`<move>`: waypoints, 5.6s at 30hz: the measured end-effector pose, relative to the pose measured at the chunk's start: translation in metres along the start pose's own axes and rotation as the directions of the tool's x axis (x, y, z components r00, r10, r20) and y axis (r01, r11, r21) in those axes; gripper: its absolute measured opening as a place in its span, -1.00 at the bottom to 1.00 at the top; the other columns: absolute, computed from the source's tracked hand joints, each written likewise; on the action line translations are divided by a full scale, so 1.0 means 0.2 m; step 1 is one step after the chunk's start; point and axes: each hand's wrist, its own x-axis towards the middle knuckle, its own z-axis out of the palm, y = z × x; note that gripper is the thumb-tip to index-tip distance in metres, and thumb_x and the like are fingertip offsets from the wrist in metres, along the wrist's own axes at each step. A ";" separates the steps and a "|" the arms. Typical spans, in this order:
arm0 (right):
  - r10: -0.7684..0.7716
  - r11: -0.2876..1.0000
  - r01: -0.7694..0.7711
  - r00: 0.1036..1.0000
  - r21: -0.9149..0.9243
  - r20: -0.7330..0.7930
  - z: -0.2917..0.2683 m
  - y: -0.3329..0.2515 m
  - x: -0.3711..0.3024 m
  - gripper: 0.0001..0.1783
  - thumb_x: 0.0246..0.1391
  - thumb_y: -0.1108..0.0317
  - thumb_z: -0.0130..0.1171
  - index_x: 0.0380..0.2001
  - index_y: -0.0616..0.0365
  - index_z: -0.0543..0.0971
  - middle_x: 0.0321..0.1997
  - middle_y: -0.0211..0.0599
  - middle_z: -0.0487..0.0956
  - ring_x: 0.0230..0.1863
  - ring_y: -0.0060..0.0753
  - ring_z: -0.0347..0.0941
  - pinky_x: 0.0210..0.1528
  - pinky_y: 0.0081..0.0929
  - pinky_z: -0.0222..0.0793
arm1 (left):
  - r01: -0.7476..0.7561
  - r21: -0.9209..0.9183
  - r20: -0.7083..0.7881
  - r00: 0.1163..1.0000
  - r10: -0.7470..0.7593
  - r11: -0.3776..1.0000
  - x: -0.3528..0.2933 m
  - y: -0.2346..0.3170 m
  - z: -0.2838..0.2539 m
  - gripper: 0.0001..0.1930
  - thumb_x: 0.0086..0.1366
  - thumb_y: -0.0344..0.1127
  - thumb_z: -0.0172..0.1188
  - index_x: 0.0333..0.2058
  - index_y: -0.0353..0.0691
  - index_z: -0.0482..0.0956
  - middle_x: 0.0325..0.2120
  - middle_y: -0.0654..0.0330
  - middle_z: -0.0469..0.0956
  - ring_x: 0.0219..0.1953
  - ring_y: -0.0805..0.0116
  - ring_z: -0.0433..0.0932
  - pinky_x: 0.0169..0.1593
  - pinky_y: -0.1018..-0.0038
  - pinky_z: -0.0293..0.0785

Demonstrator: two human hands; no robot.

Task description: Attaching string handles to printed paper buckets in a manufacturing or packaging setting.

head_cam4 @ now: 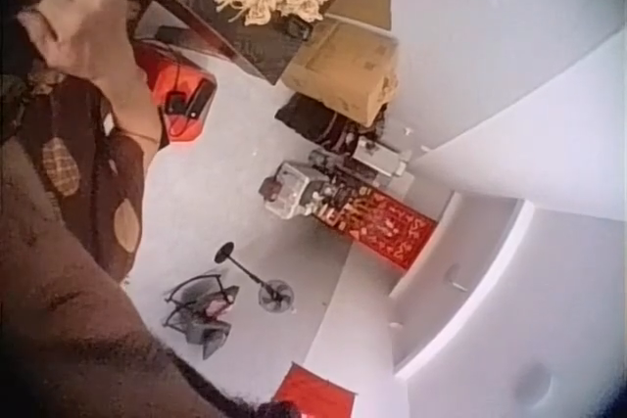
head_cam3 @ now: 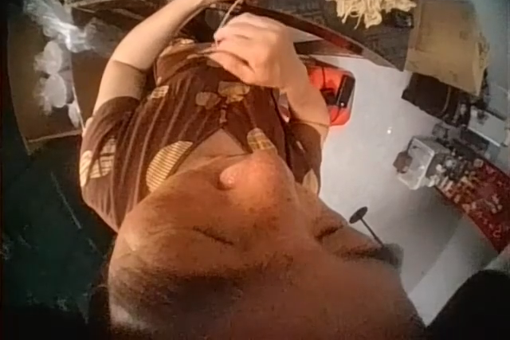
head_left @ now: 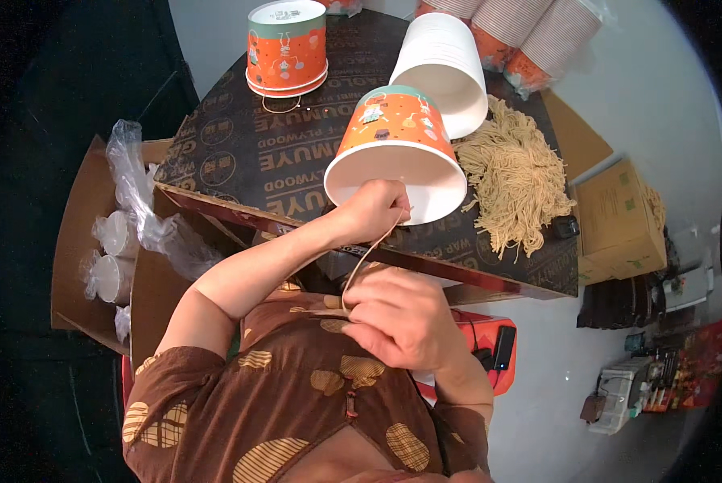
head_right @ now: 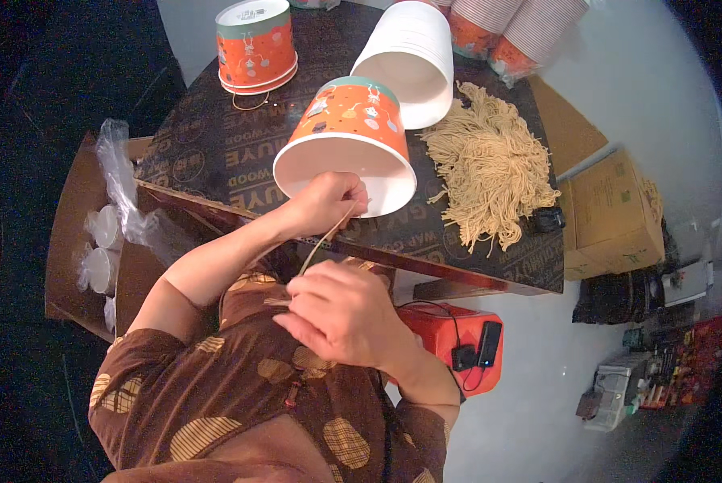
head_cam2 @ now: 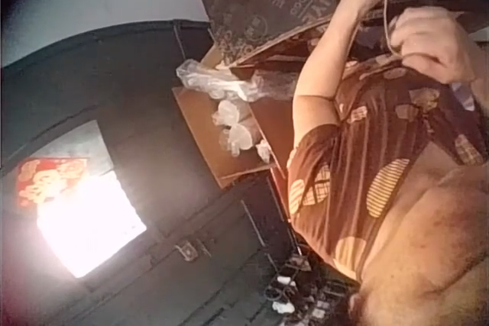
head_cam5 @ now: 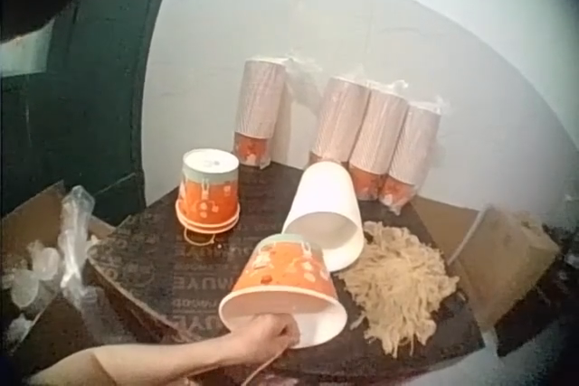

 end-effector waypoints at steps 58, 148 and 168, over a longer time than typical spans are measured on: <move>0.302 0.832 -0.515 0.733 -0.207 -0.610 0.17 0.54 -0.19 -0.82 0.05 0.61 0.09 -0.23 0.27 0.52 -0.30 -0.06 0.53 -0.23 0.03 0.45 -0.19 -0.16 0.36 | -0.100 0.218 -0.153 0.979 0.135 0.971 -0.05 0.08 0.08 -0.92 0.10 -0.60 0.16 -0.48 -0.34 0.44 -0.59 0.11 0.47 -0.48 0.24 0.51 -0.40 0.37 0.42; 0.262 0.837 -0.444 0.838 -0.321 -0.478 0.16 0.56 -0.25 -0.89 -0.09 0.64 0.11 -0.49 0.29 0.39 -0.40 -0.08 0.38 -0.31 0.04 0.34 -0.26 -0.09 0.28 | 0.309 -0.372 0.048 0.948 -0.314 0.876 -0.03 0.08 0.01 -0.83 0.13 -0.46 0.11 -0.63 -0.24 0.41 -0.69 0.24 0.43 -0.79 0.59 0.25 -0.75 0.62 0.08; 0.344 0.836 -0.488 0.823 -0.252 -0.453 0.12 0.53 -0.24 -0.94 -0.03 0.61 0.09 -0.49 0.31 0.42 -0.35 -0.03 0.41 -0.27 0.08 0.34 -0.21 -0.08 0.27 | 0.334 -0.102 -0.015 0.941 -0.337 0.937 0.00 0.12 0.03 -0.77 0.10 -0.40 0.12 -0.69 -0.34 0.45 -0.81 0.16 0.42 -0.80 0.40 0.39 -0.70 0.40 0.30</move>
